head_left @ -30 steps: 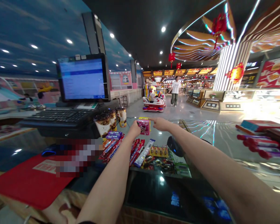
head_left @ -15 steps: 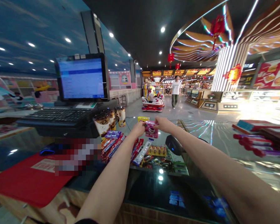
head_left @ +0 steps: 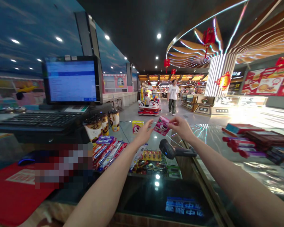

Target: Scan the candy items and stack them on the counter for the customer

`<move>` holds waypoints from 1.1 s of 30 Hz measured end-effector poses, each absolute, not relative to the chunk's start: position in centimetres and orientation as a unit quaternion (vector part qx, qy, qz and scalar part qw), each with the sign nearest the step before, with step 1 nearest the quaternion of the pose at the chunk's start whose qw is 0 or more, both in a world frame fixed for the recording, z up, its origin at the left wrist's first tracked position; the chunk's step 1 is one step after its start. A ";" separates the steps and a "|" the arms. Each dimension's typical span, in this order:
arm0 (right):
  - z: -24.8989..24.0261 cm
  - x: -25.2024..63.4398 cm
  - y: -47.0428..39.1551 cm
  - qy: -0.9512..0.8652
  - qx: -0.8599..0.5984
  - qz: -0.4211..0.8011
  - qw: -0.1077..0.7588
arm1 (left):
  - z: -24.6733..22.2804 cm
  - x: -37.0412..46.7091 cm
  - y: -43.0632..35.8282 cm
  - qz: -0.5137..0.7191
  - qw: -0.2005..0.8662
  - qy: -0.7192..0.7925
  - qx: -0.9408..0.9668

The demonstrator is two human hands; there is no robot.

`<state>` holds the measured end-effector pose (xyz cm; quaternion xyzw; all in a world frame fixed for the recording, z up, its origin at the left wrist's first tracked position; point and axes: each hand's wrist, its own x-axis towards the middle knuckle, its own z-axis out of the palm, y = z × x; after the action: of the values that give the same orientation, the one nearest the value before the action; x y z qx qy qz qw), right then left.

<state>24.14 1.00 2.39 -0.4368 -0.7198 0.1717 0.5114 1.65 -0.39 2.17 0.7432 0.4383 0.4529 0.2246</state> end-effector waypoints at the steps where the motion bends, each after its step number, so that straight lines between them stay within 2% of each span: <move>1: 2.2 24.7 0.4 -0.715 -0.431 0.159 0.527 | 2.2 1.8 -0.5 0.455 0.223 0.439 0.742; 9: 0.9 26.9 -3.3 -0.664 -0.380 0.128 0.631 | 1.3 2.9 -0.9 0.462 0.247 0.394 0.755; 18: 1.2 26.2 -4.9 -0.717 -0.338 0.090 0.603 | 0.1 3.6 -0.4 0.478 0.293 0.334 0.758; 27: 1.3 25.3 -4.5 -0.668 -0.254 0.251 0.653 | 0.4 3.6 -0.1 0.526 0.283 0.295 0.746; 33: 0.1 26.2 -2.8 -0.647 -0.298 0.292 0.638 | 0.8 4.1 -1.3 0.554 0.264 0.282 0.738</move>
<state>26.19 -2.79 0.10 -0.2984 -0.6473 0.2916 0.6379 4.12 -1.25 0.83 0.7376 0.2816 0.5542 0.2635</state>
